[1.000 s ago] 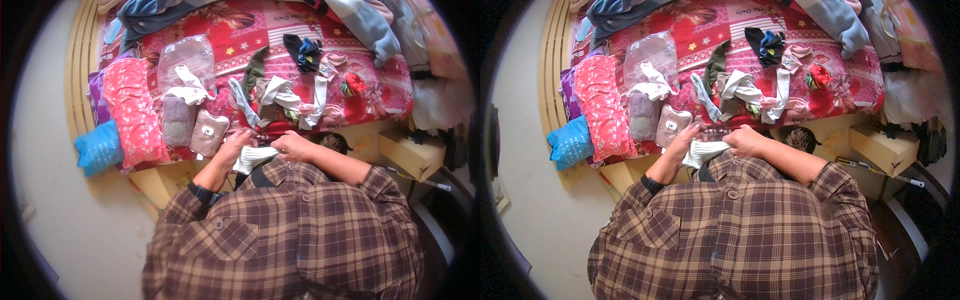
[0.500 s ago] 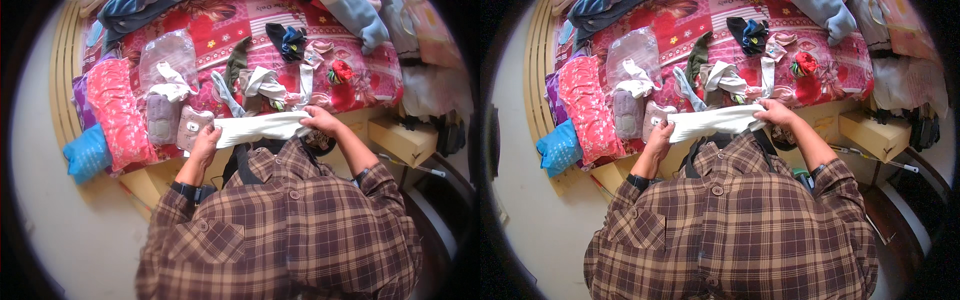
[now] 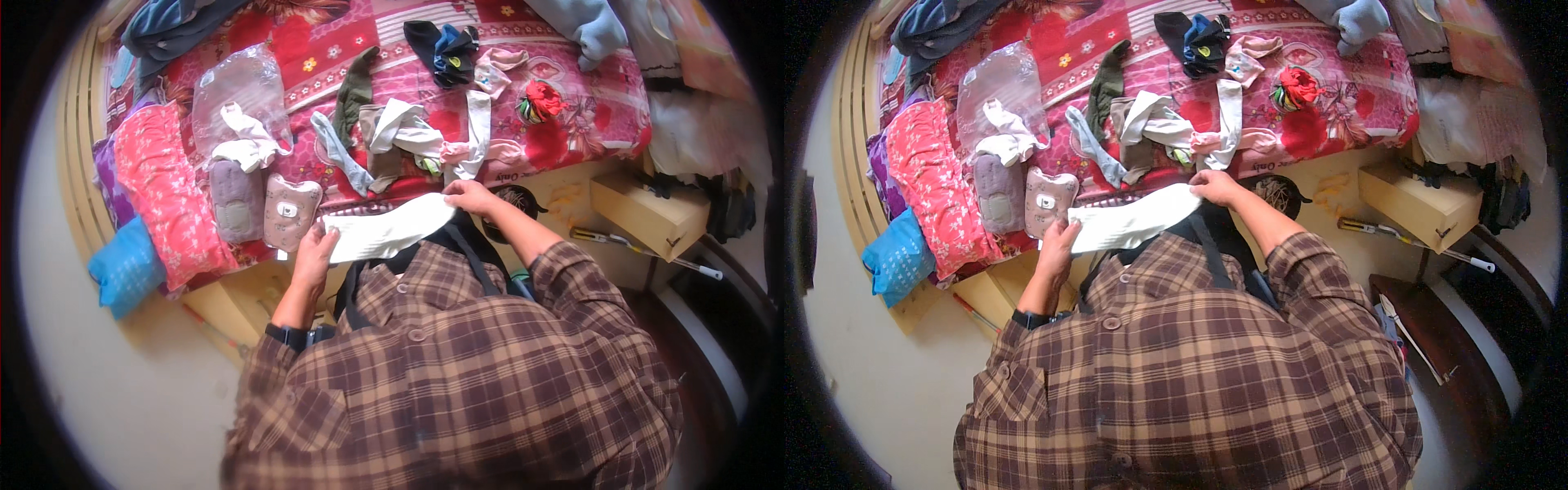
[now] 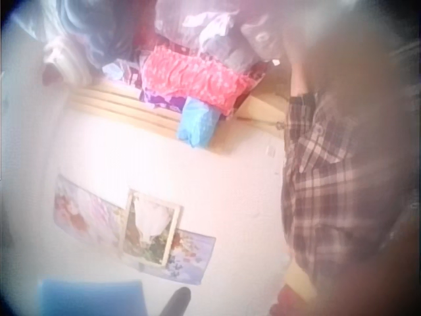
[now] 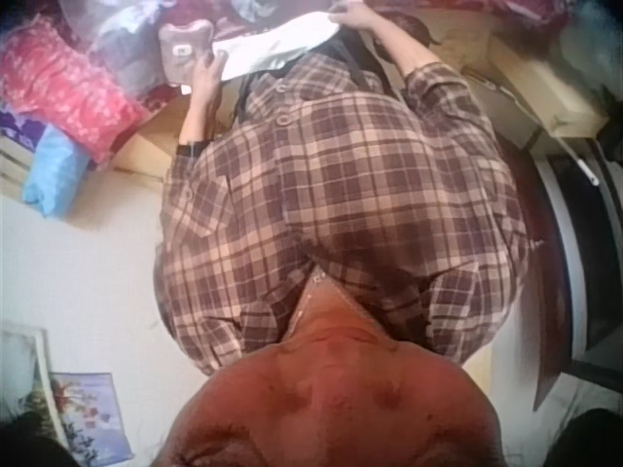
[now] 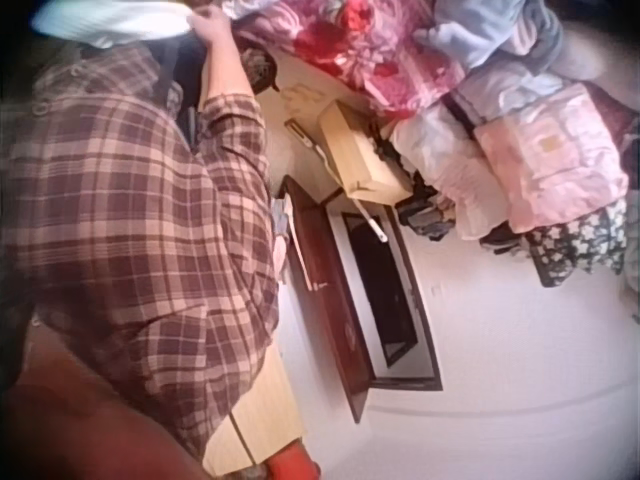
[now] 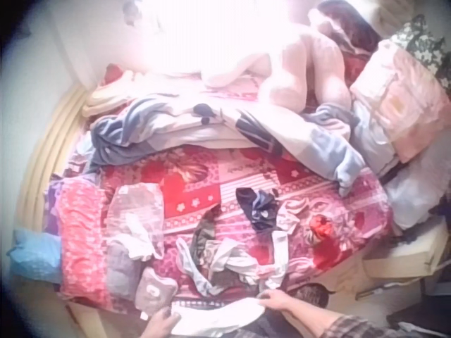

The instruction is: The person folds various small clothing items, including socks and underwear, on a bed. They then place the folded items into a plastic bag and store the bag in a drawer.

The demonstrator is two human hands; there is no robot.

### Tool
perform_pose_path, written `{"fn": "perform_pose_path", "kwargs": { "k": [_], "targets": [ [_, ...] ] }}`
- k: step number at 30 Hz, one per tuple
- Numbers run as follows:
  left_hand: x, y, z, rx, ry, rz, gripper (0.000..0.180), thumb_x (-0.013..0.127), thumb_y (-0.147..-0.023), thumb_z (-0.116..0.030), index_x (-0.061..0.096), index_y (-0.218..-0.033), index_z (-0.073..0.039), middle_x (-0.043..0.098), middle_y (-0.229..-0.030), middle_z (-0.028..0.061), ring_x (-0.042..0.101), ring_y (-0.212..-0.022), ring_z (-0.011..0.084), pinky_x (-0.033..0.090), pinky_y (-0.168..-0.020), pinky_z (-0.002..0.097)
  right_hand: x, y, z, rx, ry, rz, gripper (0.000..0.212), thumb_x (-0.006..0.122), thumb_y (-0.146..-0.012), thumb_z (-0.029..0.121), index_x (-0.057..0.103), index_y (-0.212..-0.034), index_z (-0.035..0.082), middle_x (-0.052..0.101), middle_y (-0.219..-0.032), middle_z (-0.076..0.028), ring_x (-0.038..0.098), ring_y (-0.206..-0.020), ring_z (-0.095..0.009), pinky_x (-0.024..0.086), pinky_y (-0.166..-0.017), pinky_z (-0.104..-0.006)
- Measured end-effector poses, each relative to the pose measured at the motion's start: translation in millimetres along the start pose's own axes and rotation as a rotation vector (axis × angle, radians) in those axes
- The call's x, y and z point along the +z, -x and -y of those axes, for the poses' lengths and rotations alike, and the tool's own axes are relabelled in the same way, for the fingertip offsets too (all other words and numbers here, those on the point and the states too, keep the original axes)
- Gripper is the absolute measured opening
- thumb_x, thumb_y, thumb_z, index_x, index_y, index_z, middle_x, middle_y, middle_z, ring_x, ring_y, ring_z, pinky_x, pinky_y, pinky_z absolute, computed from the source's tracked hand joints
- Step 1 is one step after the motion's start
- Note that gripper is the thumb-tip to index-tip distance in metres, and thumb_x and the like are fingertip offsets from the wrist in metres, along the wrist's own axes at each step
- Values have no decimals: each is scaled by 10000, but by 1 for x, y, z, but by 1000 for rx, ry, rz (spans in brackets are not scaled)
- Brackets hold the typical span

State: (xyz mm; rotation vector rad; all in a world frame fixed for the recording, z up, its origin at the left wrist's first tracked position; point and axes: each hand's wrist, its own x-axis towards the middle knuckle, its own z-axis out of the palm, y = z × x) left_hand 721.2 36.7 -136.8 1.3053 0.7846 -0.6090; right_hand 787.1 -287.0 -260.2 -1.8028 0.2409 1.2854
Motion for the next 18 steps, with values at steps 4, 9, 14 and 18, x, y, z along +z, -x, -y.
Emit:
{"fn": "perform_pose_path", "kwargs": {
  "k": [4, 9, 14, 18],
  "targets": [
    [-4, 19, 7, -46, -77, -96, 288, 499, -825, -93, 469, -1075, 46, 540, -1015, 82, 503, -903, 134, 388, -818, 256, 6, -31, -2, -101, 94, -190, 676, 612, -713, 110, 282, -1302, 84, 612, -858, -131, 592, -764, -172, 454, -730, -292],
    [-1, 26, 35, -146, 80, -154, 254, 501, -821, -72, 482, -1046, 45, 549, -977, 68, 504, -879, 111, 389, -804, 237, 13, -89, 30, -179, 419, -372, 686, 605, -682, 145, 283, -1287, 107, 611, -810, -166, 604, -719, -273, 457, -715, -337],
    [4, 24, 53, -132, 167, -111, 286, 504, -822, -75, 463, -1080, 40, 537, -1014, 74, 504, -906, 124, 381, -827, 248, -29, -110, 73, -217, 547, -262, 319, 623, -706, 231, 560, -971, 64, 610, -856, -152, 602, -739, -263, 467, -673, -337],
    [8, 19, 56, -121, 203, -120, 305, 503, -821, -71, 452, -1101, 39, 528, -1049, 82, 498, -946, 140, 370, -855, 263, -82, -95, 80, -94, -275, -115, 215, 548, -816, 243, 522, -918, 55, 595, -773, -35, 554, -623, -91, 431, -520, -224]
  ]
}}
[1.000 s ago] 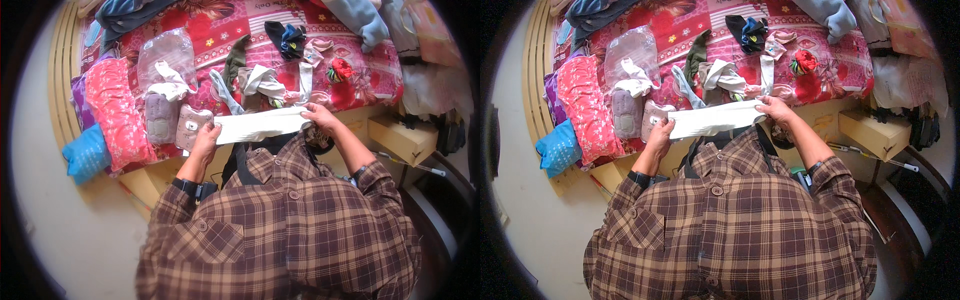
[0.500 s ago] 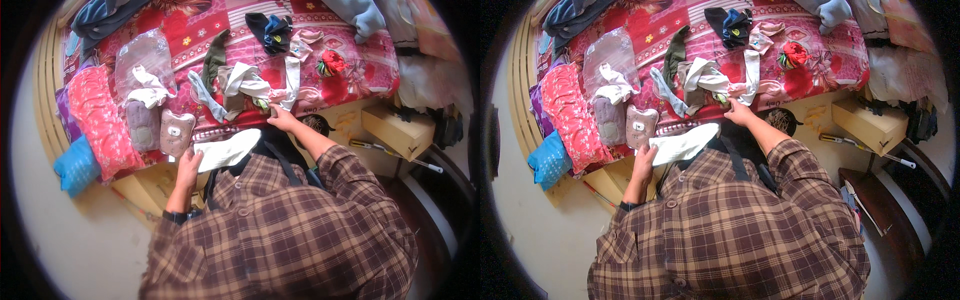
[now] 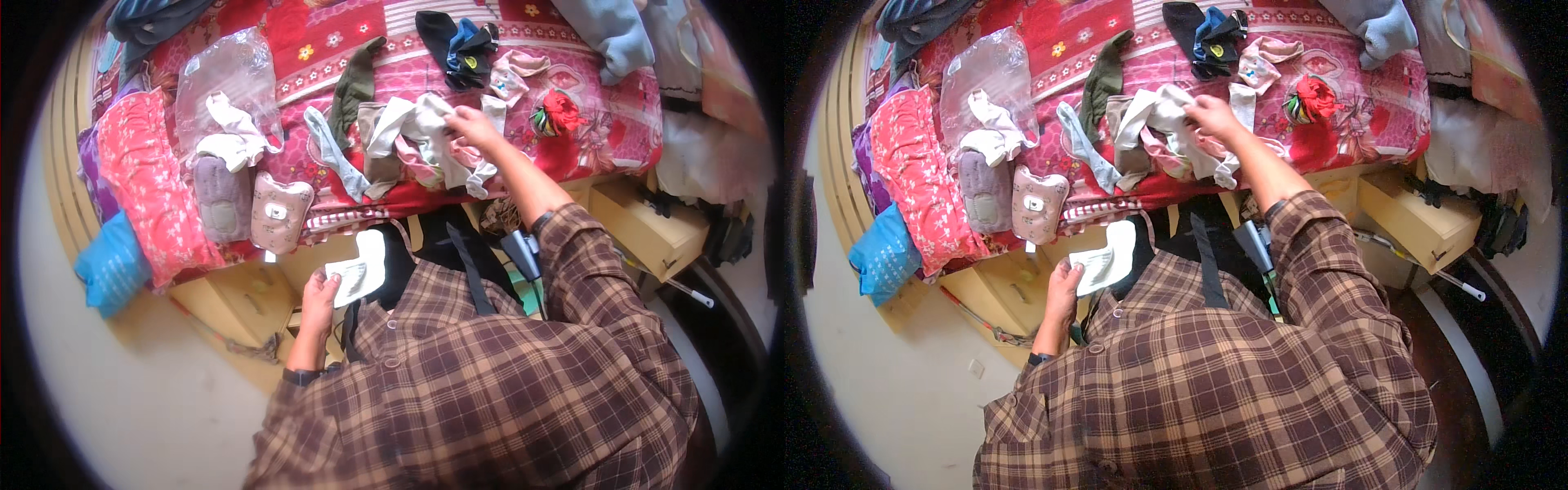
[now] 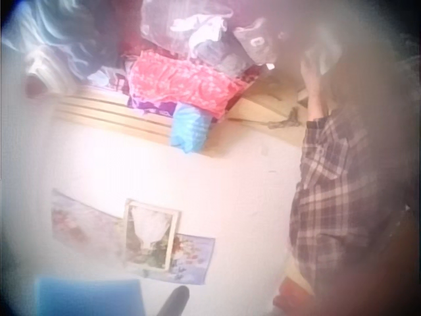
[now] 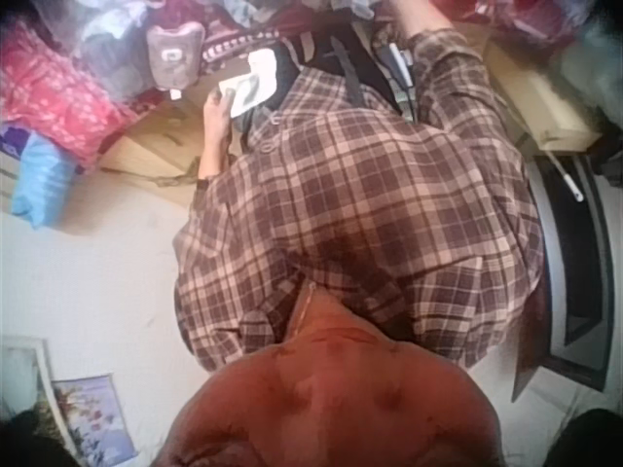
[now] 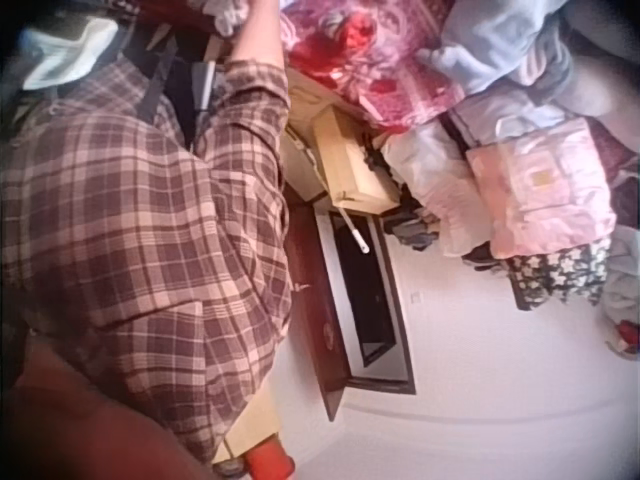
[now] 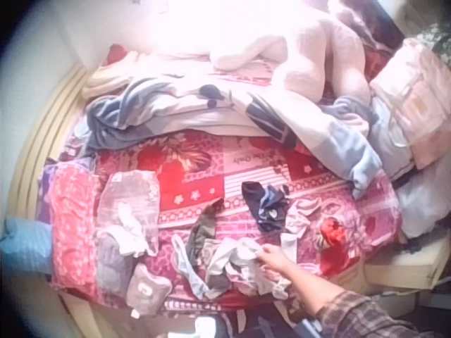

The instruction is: The person folds various small clothing items, including socks and underwear, on a bed. They then place the folded items into a plastic bag and store the bag in a drawer.

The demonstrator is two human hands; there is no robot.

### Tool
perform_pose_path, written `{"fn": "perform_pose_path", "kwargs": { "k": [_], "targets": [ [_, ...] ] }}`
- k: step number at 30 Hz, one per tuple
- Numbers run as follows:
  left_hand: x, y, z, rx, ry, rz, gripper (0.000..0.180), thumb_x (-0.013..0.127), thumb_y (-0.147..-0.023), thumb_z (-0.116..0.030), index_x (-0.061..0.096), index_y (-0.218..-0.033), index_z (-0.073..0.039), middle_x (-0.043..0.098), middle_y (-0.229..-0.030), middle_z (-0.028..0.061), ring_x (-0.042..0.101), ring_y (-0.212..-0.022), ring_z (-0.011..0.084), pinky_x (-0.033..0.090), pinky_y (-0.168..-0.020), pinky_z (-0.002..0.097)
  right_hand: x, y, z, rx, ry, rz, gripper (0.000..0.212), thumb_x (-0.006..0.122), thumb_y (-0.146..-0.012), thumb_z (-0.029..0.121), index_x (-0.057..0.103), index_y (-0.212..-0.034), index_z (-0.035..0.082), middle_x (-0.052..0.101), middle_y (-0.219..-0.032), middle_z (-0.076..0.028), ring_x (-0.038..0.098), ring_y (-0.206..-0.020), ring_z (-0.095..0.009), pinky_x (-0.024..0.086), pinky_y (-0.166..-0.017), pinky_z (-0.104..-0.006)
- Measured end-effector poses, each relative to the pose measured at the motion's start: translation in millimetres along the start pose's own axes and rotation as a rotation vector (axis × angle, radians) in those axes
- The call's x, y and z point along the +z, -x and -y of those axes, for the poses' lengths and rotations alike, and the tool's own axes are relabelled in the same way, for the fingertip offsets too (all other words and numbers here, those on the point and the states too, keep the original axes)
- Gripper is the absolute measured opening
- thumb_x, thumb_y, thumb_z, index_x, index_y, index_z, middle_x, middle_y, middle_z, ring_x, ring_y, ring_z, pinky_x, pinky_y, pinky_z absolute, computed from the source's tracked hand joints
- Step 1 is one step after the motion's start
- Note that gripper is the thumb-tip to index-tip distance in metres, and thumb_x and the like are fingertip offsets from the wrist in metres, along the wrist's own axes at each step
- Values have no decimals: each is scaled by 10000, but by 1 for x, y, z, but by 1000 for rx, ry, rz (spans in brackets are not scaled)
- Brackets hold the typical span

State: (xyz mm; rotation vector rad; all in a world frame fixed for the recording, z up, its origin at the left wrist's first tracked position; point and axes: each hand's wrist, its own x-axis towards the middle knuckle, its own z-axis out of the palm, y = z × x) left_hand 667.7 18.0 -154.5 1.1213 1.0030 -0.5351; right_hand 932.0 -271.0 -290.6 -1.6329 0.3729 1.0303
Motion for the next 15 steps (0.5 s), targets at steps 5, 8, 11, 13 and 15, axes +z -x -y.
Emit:
{"fn": "perform_pose_path", "kwargs": {
  "k": [5, 8, 11, 13, 15],
  "targets": [
    [4, -7, 3, 15, -19, 15, 317, 505, -822, -73, 447, -1113, 40, 523, -1069, 89, 494, -968, 153, 362, -872, 271, -45, 1, -26, 79, -96, -646, 373, 520, -791, 116, 383, -1137, 85, 590, -857, -75, 591, -634, -124, 440, -462, -207],
    [3, -9, 4, 8, -23, 16, 321, 509, -823, -78, 447, -1116, 37, 522, -1073, 90, 493, -972, 156, 361, -874, 271, -35, 3, -49, -21, 172, -770, 332, 526, -742, 106, 484, -1065, 44, 623, -760, -120, 615, -625, -160, 481, -572, -285],
    [3, -9, 4, 3, -29, 19, 320, 514, -824, -82, 448, -1114, 34, 521, -1074, 90, 492, -971, 154, 361, -871, 269, 4, 7, -57, -112, 311, -386, 293, 555, -736, 155, 542, -1006, 42, 620, -825, -145, 614, -735, -217, 477, -673, -313],
    [3, -10, 5, -3, -30, 22, 316, 515, -825, -83, 449, -1111, 34, 520, -1073, 89, 491, -970, 151, 362, -868, 269, 42, 20, -61, -228, 641, -236, 385, 578, -717, 193, 516, -1071, 55, 599, -903, -162, 582, -855, -272, 455, -750, -347],
    [4, -10, 5, -6, -24, 36, 312, 514, -825, -81, 450, -1108, 33, 519, -1070, 87, 489, -970, 148, 362, -866, 267, 73, 29, -59, -230, 876, 22, 519, 590, -695, 215, 443, -1172, 71, 566, -985, -178, 542, -936, -316, 427, -808, -380]
  ]
}}
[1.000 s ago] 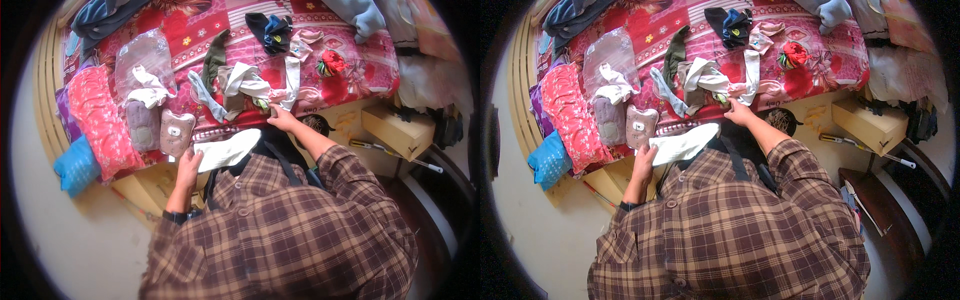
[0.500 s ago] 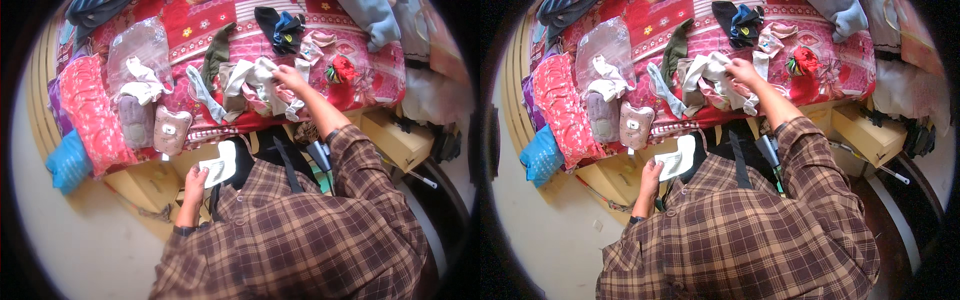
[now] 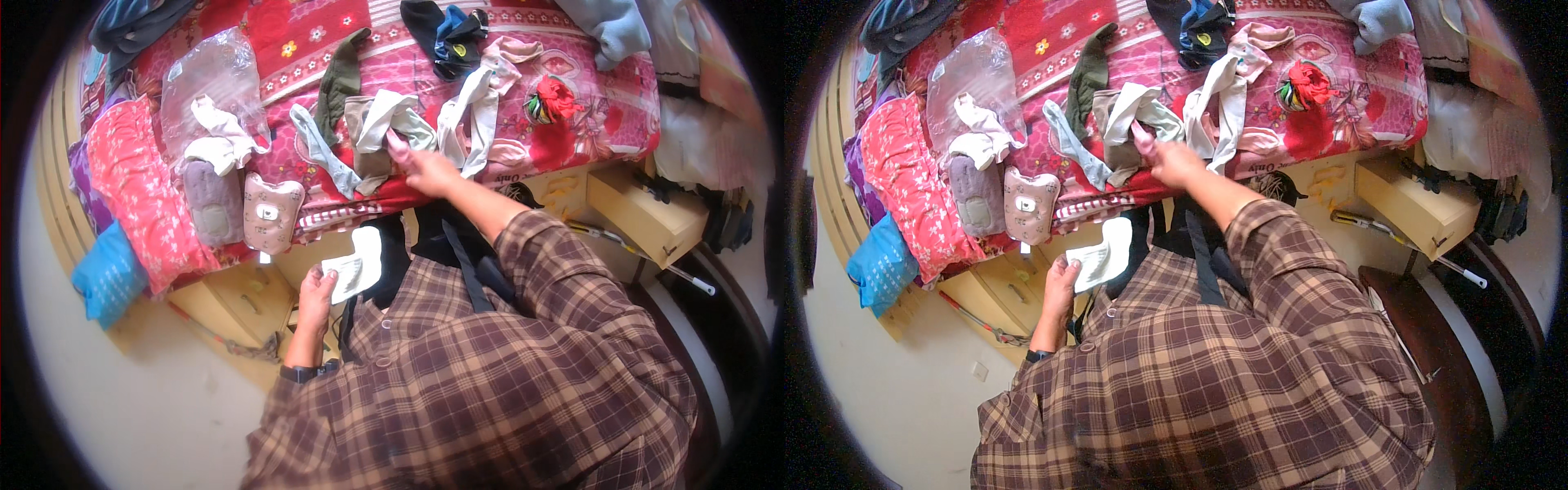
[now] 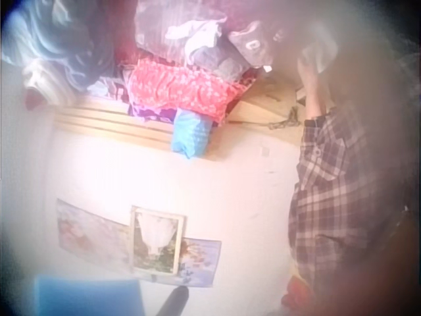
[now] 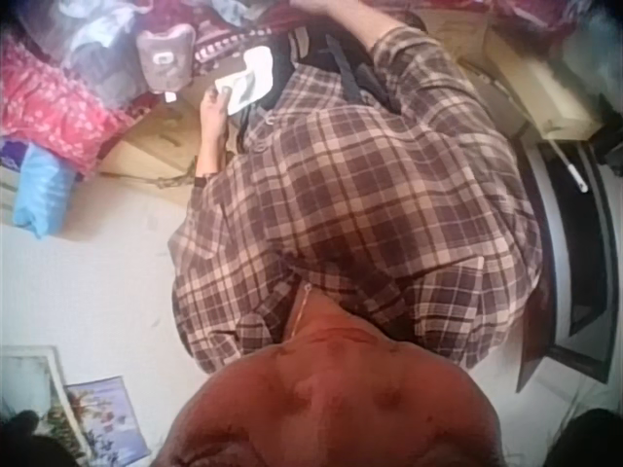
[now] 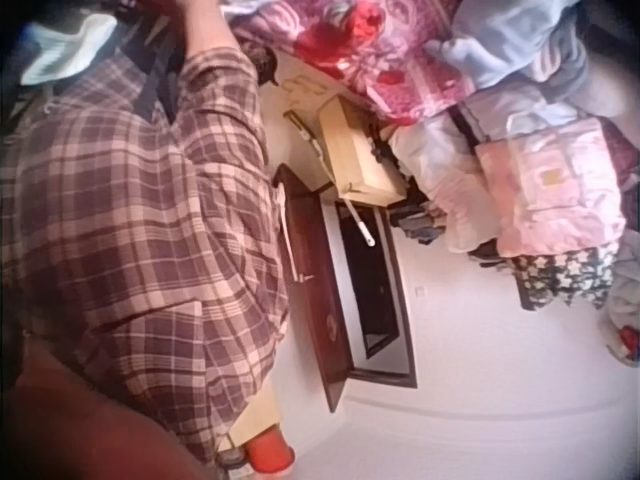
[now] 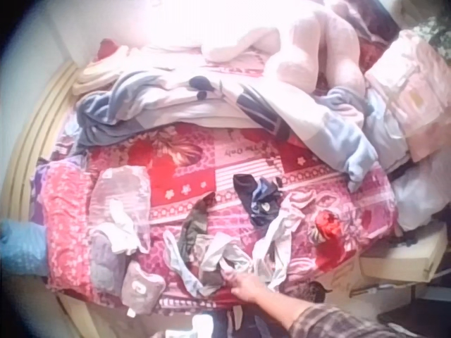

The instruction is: The person folds various small clothing items, including socks and underwear, on a bed. They then place the folded items into a plastic bag and store the bag in a drawer.

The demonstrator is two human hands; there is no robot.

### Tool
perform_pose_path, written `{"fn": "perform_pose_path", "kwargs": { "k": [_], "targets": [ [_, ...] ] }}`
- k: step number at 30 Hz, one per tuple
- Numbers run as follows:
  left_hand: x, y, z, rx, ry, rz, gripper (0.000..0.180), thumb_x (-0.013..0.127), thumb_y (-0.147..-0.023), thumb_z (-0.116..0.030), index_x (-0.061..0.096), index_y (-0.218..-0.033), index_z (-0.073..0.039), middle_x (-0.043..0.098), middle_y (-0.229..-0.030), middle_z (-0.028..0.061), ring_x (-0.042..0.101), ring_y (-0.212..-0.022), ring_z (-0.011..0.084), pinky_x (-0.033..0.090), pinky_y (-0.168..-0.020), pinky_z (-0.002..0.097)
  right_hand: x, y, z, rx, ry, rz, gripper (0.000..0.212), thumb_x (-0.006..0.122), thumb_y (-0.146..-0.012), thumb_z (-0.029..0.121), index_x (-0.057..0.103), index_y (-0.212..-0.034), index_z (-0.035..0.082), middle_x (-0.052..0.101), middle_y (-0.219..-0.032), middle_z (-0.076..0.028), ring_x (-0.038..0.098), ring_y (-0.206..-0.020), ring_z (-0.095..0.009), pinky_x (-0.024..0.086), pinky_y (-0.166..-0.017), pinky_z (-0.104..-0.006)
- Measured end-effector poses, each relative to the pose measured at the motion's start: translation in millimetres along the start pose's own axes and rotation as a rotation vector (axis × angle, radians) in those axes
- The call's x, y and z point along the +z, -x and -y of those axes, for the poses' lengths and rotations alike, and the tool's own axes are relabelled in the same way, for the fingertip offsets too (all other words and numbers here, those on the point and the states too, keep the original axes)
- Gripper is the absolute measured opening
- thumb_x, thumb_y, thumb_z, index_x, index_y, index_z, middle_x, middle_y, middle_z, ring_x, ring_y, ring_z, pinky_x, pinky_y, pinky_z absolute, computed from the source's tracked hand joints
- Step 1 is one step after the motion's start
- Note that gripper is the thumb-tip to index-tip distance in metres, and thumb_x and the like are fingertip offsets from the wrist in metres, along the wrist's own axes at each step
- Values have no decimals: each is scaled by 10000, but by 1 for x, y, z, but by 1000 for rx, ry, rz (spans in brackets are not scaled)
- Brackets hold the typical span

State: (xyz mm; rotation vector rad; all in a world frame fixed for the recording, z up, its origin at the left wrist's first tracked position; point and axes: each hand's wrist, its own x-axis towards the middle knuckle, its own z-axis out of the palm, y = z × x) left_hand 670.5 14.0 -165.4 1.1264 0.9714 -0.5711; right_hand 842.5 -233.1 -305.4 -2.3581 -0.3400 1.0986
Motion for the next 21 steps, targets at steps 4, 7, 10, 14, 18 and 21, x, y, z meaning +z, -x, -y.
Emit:
{"fn": "perform_pose_path", "kwargs": {
  "k": [4, 7, 10, 14, 18, 21],
  "targets": [
    [1, -1, 0, 17, -13, -8, 305, 508, -826, -75, 450, -1106, 32, 518, -1065, 84, 484, -973, 143, 360, -864, 267, 26, 9, 31, -32, 50, 333, 587, 575, -695, 211, 383, -1238, 98, 505, -1114, -172, 506, -1002, -322, 396, -863, -395],
    [1, -2, 2, 26, 3, -9, 297, 504, -827, -72, 451, -1100, 33, 517, -1059, 84, 482, -968, 140, 359, -863, 266, 35, 15, 21, 31, -4, 363, 422, 565, -715, 219, 513, -1104, 63, 540, -1055, -166, 518, -990, -303, 400, -855, -368],
    [2, -2, 3, 15, 10, -11, 297, 503, -828, -72, 449, -1100, 34, 515, -1060, 88, 483, -965, 141, 359, -863, 267, 36, 25, -9, -25, -29, 192, 348, 564, -723, 222, 555, -1025, 49, 562, -1016, -160, 535, -960, -300, 412, -837, -360],
    [0, -2, 3, -7, 5, -26, 310, 504, -829, -76, 442, -1113, 32, 514, -1071, 90, 485, -972, 147, 358, -866, 268, 29, 44, -50, 275, -267, 78, 277, 548, -729, 108, 570, -991, 20, 615, -827, -126, 604, -687, -180, 474, -667, -293],
    [-3, -4, 4, 25, 31, -12, 327, 507, -830, -106, 442, -1115, 41, 513, -1074, 85, 479, -976, 150, 347, -873, 269, 19, 62, -76, 352, -174, 39, 251, 545, -730, 114, 594, -967, 48, 620, -785, -119, 604, -692, -190, 472, -654, -301],
    [-5, -5, 7, 35, 15, -20, 321, 491, -841, -107, 442, -1123, 36, 515, -1080, 82, 479, -986, 151, 346, -879, 272, 18, 66, -82, 402, -204, 17, 244, 555, -740, 121, 596, -968, 44, 624, -810, -121, 603, -735, -192, 464, -686, -294]
  ]
}}
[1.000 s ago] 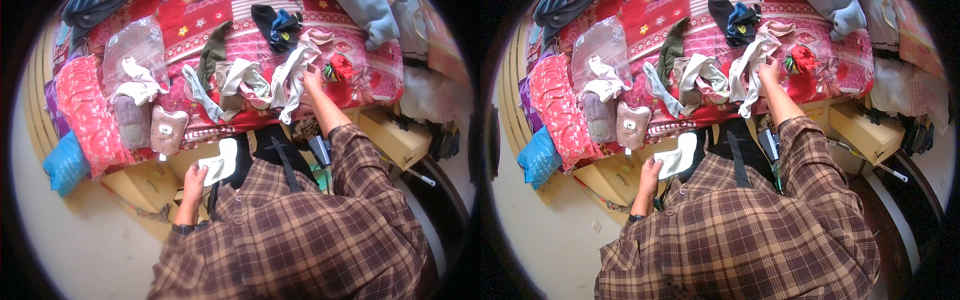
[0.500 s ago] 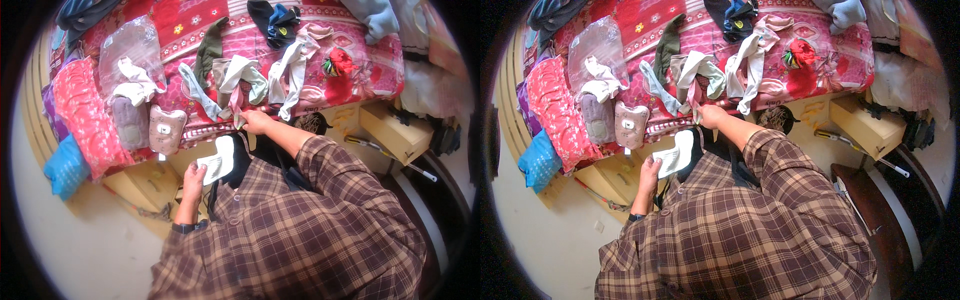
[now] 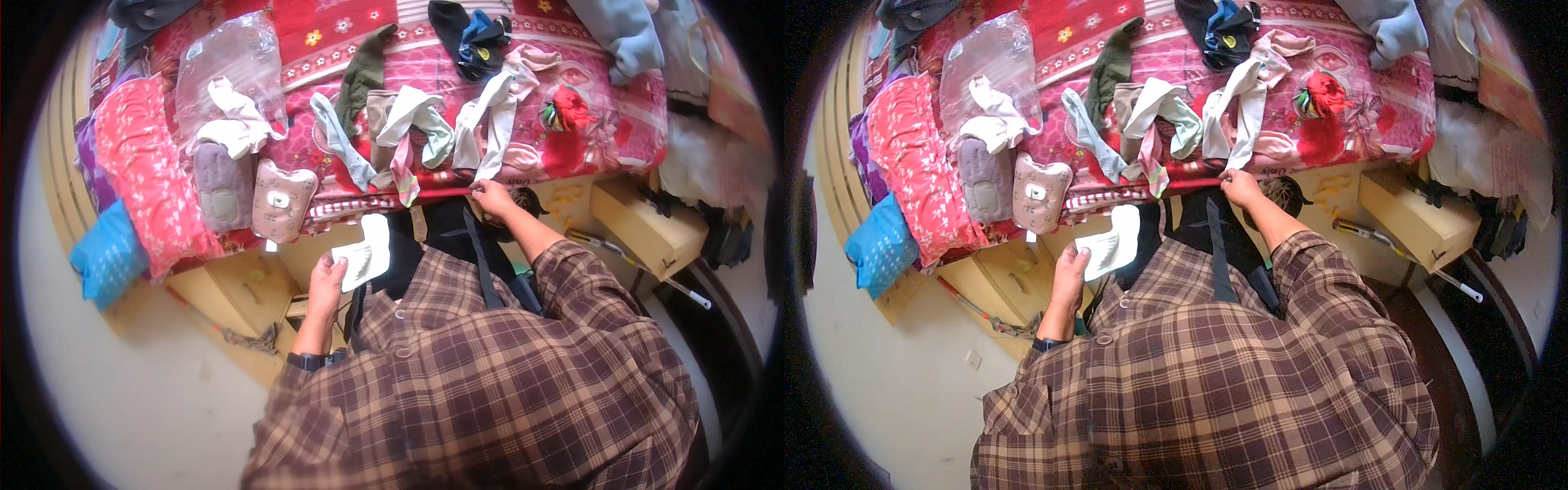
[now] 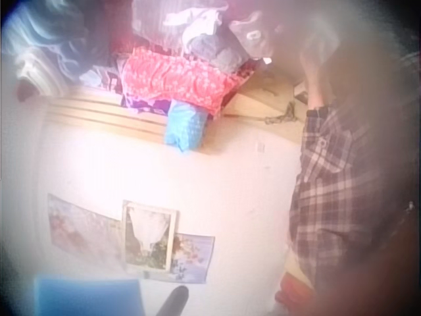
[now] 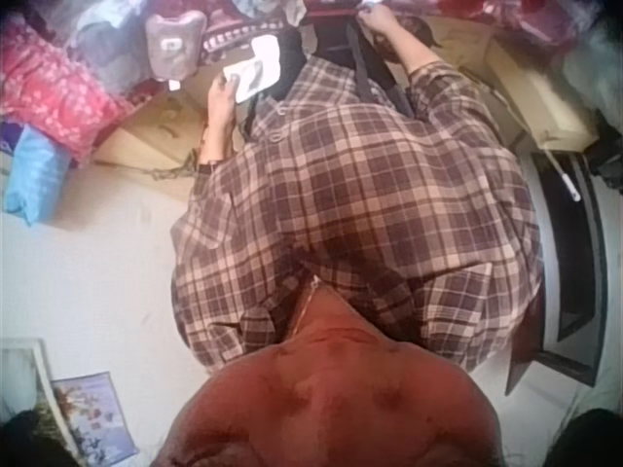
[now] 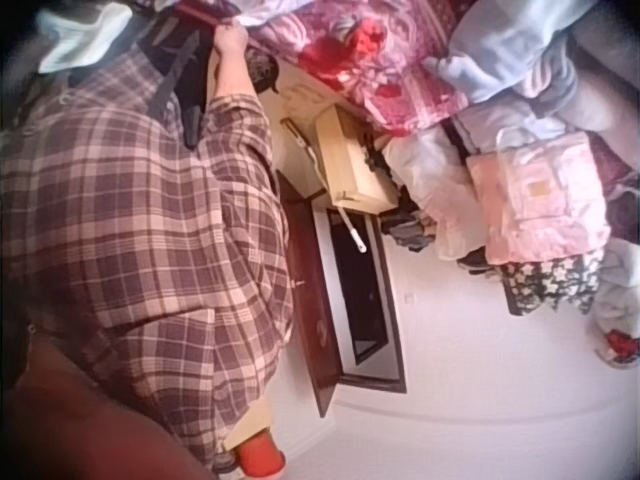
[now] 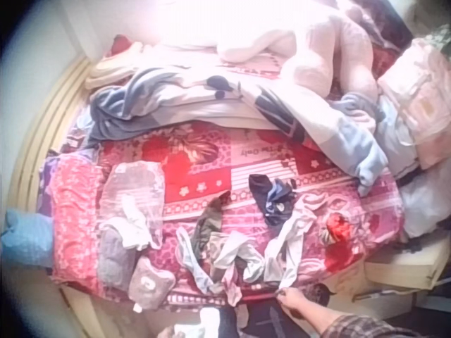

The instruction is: The person folds various small clothing items, including socks and underwear, on a bed. They then place the folded items into a plastic bag and store the bag in a drawer.

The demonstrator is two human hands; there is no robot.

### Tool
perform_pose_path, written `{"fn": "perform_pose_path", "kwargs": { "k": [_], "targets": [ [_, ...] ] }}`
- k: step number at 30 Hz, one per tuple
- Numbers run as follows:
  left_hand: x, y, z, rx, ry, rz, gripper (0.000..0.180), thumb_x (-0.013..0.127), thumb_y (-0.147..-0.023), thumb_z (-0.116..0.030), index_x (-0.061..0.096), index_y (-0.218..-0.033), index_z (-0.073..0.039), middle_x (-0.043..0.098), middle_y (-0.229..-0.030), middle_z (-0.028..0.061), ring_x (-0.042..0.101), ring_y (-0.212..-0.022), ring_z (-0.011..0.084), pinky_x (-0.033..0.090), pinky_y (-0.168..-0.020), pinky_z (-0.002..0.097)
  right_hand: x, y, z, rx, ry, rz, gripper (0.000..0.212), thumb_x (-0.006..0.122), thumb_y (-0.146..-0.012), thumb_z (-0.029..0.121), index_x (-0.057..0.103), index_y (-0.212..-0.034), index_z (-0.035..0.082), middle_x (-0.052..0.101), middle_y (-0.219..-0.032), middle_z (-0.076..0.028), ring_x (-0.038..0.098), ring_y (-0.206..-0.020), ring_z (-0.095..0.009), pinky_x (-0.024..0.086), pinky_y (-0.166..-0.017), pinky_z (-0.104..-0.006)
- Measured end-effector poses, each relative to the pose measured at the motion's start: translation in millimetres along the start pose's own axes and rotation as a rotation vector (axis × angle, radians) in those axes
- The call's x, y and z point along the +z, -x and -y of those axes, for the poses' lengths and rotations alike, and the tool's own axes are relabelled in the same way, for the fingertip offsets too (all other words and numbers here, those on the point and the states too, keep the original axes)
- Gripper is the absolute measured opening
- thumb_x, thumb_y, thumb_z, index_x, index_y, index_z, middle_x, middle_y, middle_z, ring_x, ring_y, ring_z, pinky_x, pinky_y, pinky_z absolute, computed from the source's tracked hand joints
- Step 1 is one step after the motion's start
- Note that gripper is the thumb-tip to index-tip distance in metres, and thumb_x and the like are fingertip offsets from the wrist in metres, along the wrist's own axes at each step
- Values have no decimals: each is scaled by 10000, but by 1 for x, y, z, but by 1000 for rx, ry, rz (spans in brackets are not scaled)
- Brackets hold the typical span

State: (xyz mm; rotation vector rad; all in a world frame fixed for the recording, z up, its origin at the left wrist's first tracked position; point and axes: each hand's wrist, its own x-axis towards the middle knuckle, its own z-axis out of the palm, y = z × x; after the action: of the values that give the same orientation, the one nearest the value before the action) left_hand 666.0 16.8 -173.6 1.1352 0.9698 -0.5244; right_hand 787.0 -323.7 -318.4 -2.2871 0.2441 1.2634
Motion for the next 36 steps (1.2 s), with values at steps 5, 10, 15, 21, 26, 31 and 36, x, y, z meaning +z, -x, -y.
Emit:
{"fn": "perform_pose_path", "kwargs": {
  "k": [5, 10, 15, 21, 26, 31, 36],
  "targets": [
    [-1, -3, 3, -32, 71, -5, 319, 461, -852, -80, 422, -1150, 26, 511, -1101, 80, 485, -996, 153, 356, -884, 280, -1, 0, -1, 46, -94, -50, 243, 579, -737, 126, 602, -964, 40, 627, -818, -125, 598, -755, -181, 456, -707, -288],
    [-3, -6, 6, -21, 62, -12, 313, 460, -858, -94, 426, -1146, 25, 521, -1087, 73, 491, -985, 147, 371, -866, 272, -5, -1, -3, 174, -154, -246, 238, 598, -693, 167, 579, -894, 41, 615, -855, -147, 587, -823, -276, 445, -754, -345],
    [-5, -6, 6, -58, 9, -19, 314, 470, -853, -92, 435, -1146, 18, 529, -1072, 64, 495, -968, 140, 372, -855, 266, -18, -19, -1, 331, -184, -664, 471, 643, -666, 188, 443, -1057, 19, 592, -878, -149, 579, -818, -261, 446, -755, -347],
    [2, -4, -5, -48, -89, -26, 328, 469, -848, -86, 432, -1157, 18, 528, -1077, 60, 487, -976, 137, 359, -864, 271, -22, -40, 60, 9, -658, -228, 562, 563, -686, 16, 324, -1189, 95, 528, -897, -120, 544, -763, -195, 474, -666, -302],
    [6, -7, -11, -76, -118, -9, 339, 465, -845, -86, 424, -1165, 19, 516, -1096, 64, 478, -988, 138, 355, -866, 269, 3, -30, 111, -284, -272, 68, 681, 581, -714, 132, 260, -1314, 101, 595, -910, -163, 579, -861, -262, 439, -783, -326],
    [2, -9, -9, -54, -138, -3, 339, 467, -840, -83, 426, -1158, 25, 521, -1080, 65, 484, -962, 135, 361, -848, 265, 0, -28, 81, -168, -310, 12, 459, 561, -727, 140, 447, -1165, 66, 605, -900, -150, 582, -864, -276, 443, -775, -330],
    [3, -9, -10, -83, -130, 2, 337, 473, -835, -81, 427, -1151, 29, 522, -1074, 67, 484, -958, 134, 364, -840, 262, -25, -35, 42, 79, -144, -358, 401, 525, -722, 124, 483, -1119, 95, 610, -879, -158, 591, -837, -280, 444, -751, -357]
  ]
}}
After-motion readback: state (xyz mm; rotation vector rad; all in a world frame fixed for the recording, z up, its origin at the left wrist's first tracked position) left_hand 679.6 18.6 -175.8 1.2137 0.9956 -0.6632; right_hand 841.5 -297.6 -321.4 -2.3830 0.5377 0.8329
